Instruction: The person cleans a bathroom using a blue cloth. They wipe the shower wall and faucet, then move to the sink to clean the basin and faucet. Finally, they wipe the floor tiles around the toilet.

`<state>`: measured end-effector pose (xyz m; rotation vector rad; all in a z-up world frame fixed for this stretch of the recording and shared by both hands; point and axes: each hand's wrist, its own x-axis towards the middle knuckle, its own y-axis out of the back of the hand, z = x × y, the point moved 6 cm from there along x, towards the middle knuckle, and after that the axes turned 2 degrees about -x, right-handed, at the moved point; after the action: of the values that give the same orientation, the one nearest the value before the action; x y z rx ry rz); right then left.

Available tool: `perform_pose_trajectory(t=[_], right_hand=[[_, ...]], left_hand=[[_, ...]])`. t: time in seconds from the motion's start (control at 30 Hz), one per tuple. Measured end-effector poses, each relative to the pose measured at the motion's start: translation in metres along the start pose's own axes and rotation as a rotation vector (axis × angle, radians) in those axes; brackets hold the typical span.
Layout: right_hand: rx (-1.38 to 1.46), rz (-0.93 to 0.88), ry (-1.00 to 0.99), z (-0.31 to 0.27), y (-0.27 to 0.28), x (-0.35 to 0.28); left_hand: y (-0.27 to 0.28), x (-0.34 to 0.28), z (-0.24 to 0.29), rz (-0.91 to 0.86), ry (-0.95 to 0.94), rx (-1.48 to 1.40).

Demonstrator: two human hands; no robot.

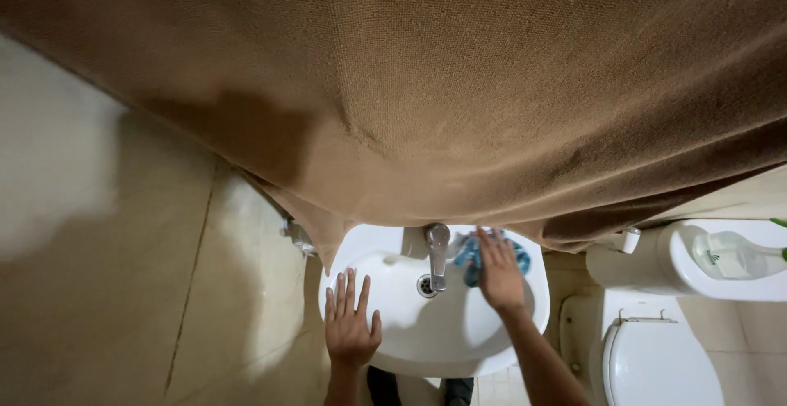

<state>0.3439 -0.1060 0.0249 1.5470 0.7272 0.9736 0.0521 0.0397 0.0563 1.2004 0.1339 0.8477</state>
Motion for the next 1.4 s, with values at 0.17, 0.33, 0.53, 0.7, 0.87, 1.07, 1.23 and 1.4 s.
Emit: perform_pose_trajectory(t=[0.17,0.33,0.53,0.7,0.87,1.07,1.23,1.4], right_hand=[[0.075,0.031,-0.065,0.008,0.020,-0.007],[0.076,0.204,-0.136,-0.017,-0.007,-0.002],[0.129,0.055,-0.039,-0.048,0.001,-0.002],[-0.221,-0.070,0.105,-0.005,-0.013,-0.002],[0.006,-0.014,-0.061,0.015,0.004,-0.007],[-0.032,-0.007,-0.085,-0.028,-0.006,0.000],[0.132,-0.128,-0.040,-0.047,-0.014,0.001],[-0.343,-0.167,0.193,-0.014,-0.013,0.002]], left_hand=[[0.005,-0.002,0.001,0.022,-0.018,-0.002],[0.001,0.001,-0.002,-0.027,-0.017,0.023],[0.006,-0.002,0.000,0.036,-0.013,-0.001],[0.002,-0.002,-0.004,0.020,-0.003,-0.038],[-0.002,-0.005,-0.007,-0.001,-0.003,-0.016],[0.000,-0.004,-0.003,0.001,-0.023,-0.009],[-0.004,-0.004,-0.004,0.015,-0.040,0.031],[-0.003,-0.006,-0.005,0.014,-0.044,0.006]])
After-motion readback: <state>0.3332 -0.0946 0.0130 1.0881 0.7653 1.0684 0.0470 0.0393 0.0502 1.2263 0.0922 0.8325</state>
